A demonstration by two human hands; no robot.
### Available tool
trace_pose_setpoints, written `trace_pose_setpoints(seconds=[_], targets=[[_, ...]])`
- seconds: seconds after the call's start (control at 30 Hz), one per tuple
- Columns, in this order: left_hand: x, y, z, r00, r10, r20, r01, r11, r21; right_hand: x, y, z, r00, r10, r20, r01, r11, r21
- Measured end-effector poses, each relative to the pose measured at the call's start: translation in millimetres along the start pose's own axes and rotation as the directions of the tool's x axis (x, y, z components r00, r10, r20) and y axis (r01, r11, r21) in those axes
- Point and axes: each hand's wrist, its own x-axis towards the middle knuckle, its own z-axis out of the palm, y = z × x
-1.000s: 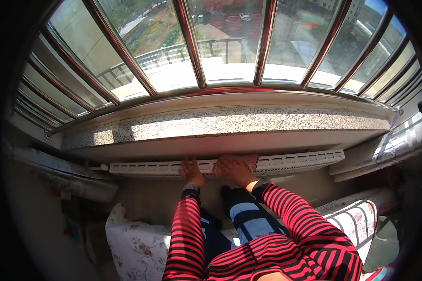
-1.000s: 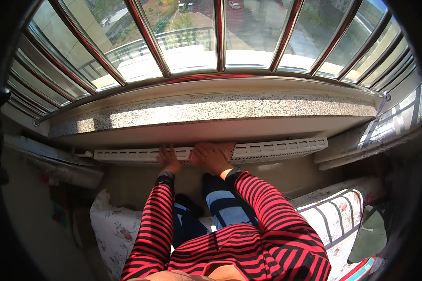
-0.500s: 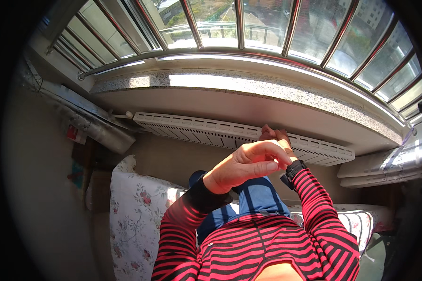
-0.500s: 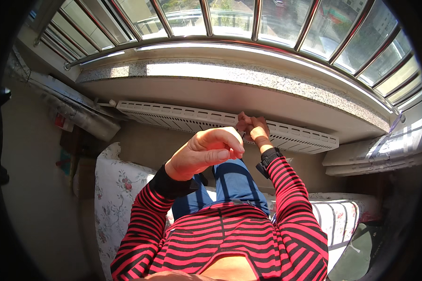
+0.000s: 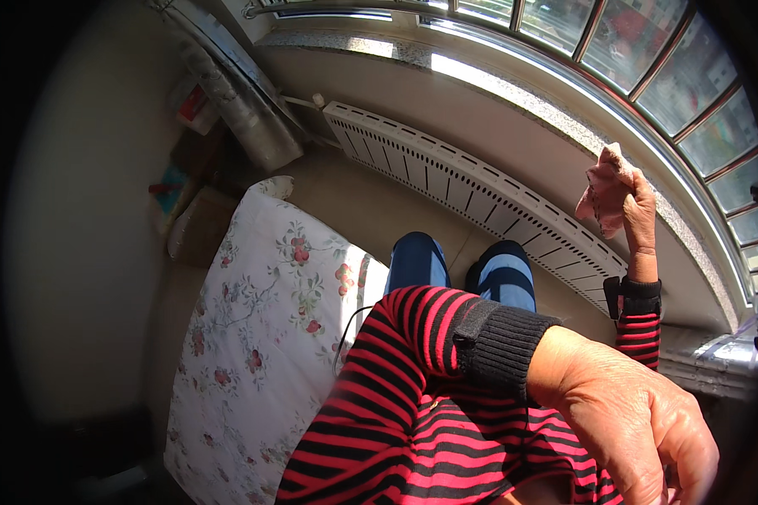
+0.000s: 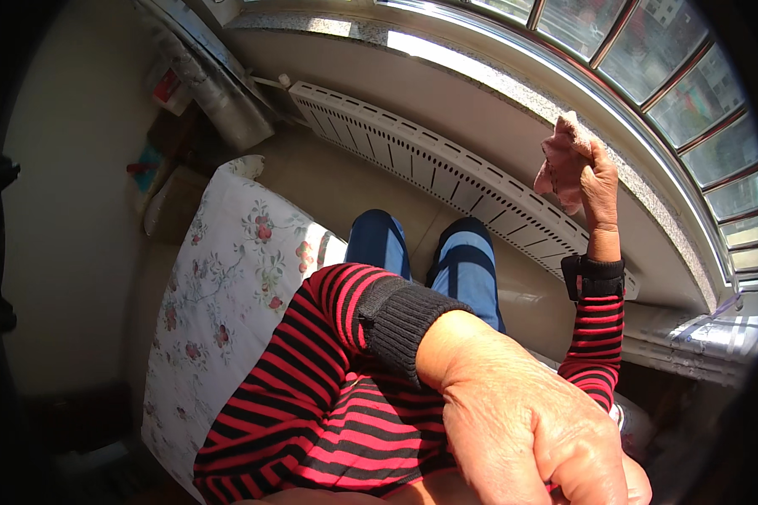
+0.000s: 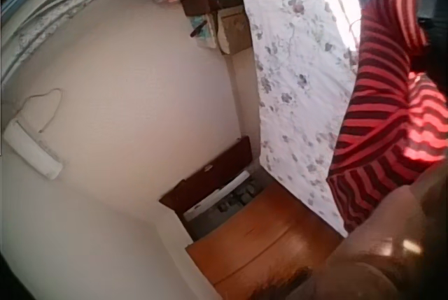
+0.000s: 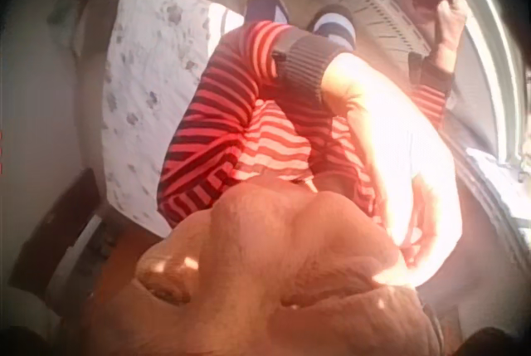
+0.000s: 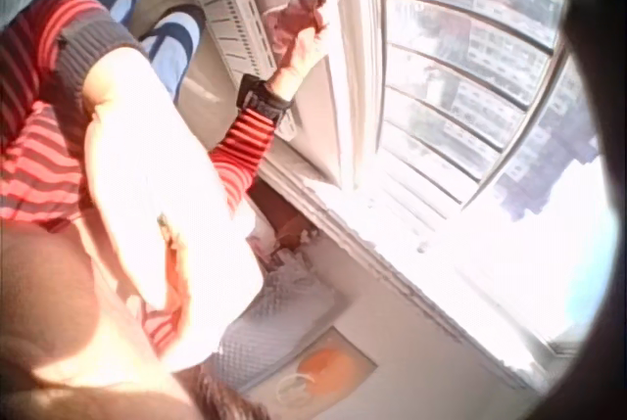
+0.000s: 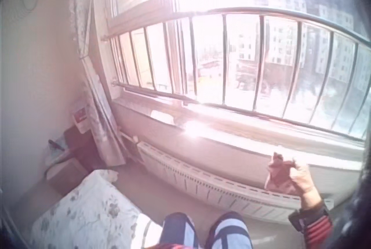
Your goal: The person wipes a metal railing, a white radiator, and a windowsill using a cloth. They move along the railing and radiator, wiping each section methodically before finishing on the windowsill.
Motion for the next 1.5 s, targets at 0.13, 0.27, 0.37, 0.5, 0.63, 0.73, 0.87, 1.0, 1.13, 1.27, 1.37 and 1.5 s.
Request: trace_pose_setpoints(seconds=[0.13, 0.27, 0.37, 0.5, 0.63, 0.73, 0.87, 1.0, 1.13, 1.27, 1.37, 1.5], targets=[[-7, -6, -2, 0.999, 0.037, -0.003, -0.037, 0.999, 0.006, 42, 0, -21, 0.973, -0.067, -0.219, 0.056, 0.997, -0.057], [-10, -6, -8, 0.999, 0.048, -0.003, -0.048, 0.999, 0.017, 44, 45, -24, 0.957, 0.055, -0.285, -0.246, 0.676, -0.695], [-12, -4, -15, 0.999, 0.048, -0.019, -0.048, 0.998, 0.028, 27, 83, -12, 0.993, 0.04, -0.114, -0.12, 0.25, -0.961], [-19, -1, -22, 0.999, 0.033, -0.022, -0.032, 0.999, 0.027, 26, 97, -5, 0.982, 0.105, -0.154, -0.185, 0.431, -0.883], [-30, 6, -29, 0.997, 0.056, -0.056, -0.055, 0.998, 0.017, 60, 98, 30, 0.986, 0.151, -0.07, -0.101, 0.208, -0.973], [-38, 16, -32, 0.995, 0.045, -0.091, -0.04, 0.997, 0.06, 94, 97, 77, 0.972, 0.235, 0.014, -0.047, 0.251, -0.967], [-50, 30, -31, 0.99, 0.043, -0.135, -0.025, 0.99, 0.136, 142, 87, 169, 0.965, 0.264, -0.008, -0.202, 0.717, -0.667], [-63, 42, -26, 0.983, 0.043, -0.179, -0.004, 0.977, 0.215, 165, 71, 213, 0.97, 0.233, 0.066, -0.111, 0.67, -0.734], [-77, 49, -20, 0.979, 0.046, -0.197, 0.006, 0.966, 0.257, 157, 69, 190, 0.979, 0.163, 0.124, -0.003, 0.615, -0.788], [-87, 52, -11, 0.98, 0.039, -0.195, 0.017, 0.961, 0.278, 111, 66, 126, 0.99, 0.14, 0.022, -0.098, 0.792, -0.602], [-90, 53, -6, 0.984, 0.02, -0.179, 0.029, 0.964, 0.265, 71, 54, 61, 0.993, 0.056, -0.103, -0.109, 0.766, -0.634], [-91, 56, 3, 0.979, -0.029, -0.204, 0.075, 0.972, 0.221, 19, 40, -26, 0.806, 0.524, -0.276, -0.519, 0.849, 0.097]])
